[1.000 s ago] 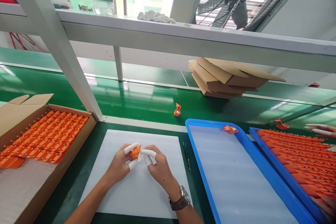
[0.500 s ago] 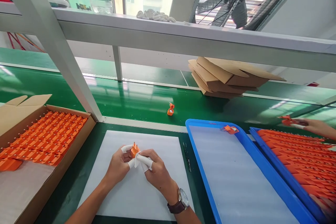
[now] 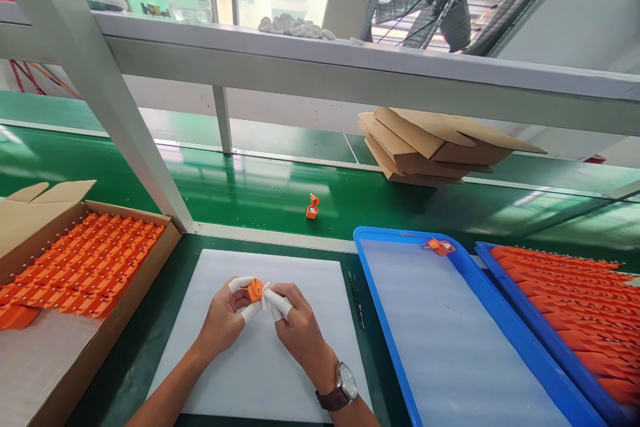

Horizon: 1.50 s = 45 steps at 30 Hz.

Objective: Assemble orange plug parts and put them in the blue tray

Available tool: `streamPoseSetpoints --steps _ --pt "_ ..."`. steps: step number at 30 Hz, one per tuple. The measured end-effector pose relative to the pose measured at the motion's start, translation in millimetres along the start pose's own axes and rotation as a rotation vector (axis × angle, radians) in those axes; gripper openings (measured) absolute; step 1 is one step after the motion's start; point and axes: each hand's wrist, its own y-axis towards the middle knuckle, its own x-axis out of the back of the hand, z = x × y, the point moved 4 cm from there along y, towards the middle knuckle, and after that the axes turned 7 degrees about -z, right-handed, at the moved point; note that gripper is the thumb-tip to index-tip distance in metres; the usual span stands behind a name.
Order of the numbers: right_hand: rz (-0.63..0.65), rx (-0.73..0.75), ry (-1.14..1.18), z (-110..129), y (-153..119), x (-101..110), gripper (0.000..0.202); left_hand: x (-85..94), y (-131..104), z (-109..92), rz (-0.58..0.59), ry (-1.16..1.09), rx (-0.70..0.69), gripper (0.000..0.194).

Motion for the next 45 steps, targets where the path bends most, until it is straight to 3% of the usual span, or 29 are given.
streamPoseSetpoints --steps 4,9,14,19,23,27,33,38,42,45 --pt "-0.010 -0.100 -0.125 -18.8 0.4 12.2 0.056 0.6 -3.1 -7.4 0.051 0.199 -0.058 0.036" --pt "0.126 -0.197 -0.273 -28.8 1.3 20.6 0.051 3.4 -7.6 -9.3 0.039 0.574 -0.182 0.043" --pt "0.114 -0.180 -0.367 -13.9 7.8 36.3 0.044 6.2 -8.1 -1.6 0.038 0.561 -0.174 0.043" --pt "0.086 -0.131 -0.483 0.9 25.0 73.8 0.034 12.3 -8.1 10.2 0.020 0.494 -0.124 0.050" --pt "0.156 -0.130 -0.559 -7.5 54.6 89.8 0.036 12.8 -7.1 16.4 0.040 0.461 -0.115 0.054" --pt "0.317 -0.310 -0.644 -49.7 94.3 69.2 0.045 12.4 -4.6 21.6 0.049 0.494 -0.169 0.062" --pt "0.440 -0.370 -0.695 -121.4 155.6 -2.3 0.046 13.2 -1.6 22.9 0.083 0.500 -0.290 0.062" --pt "0.481 -0.351 -0.696 -147.8 185.0 -44.9 0.037 15.3 6.5 35.5 0.066 0.484 -0.247 0.065" --pt "0.456 -0.290 -0.647 -146.8 188.4 -51.7 0.032 18.0 12.9 43.1 0.067 0.486 -0.214 0.070" --pt "0.388 -0.246 -0.604 -141.8 180.7 -30.7 0.030 20.2 12.8 40.6 0.098 0.502 -0.225 0.073"
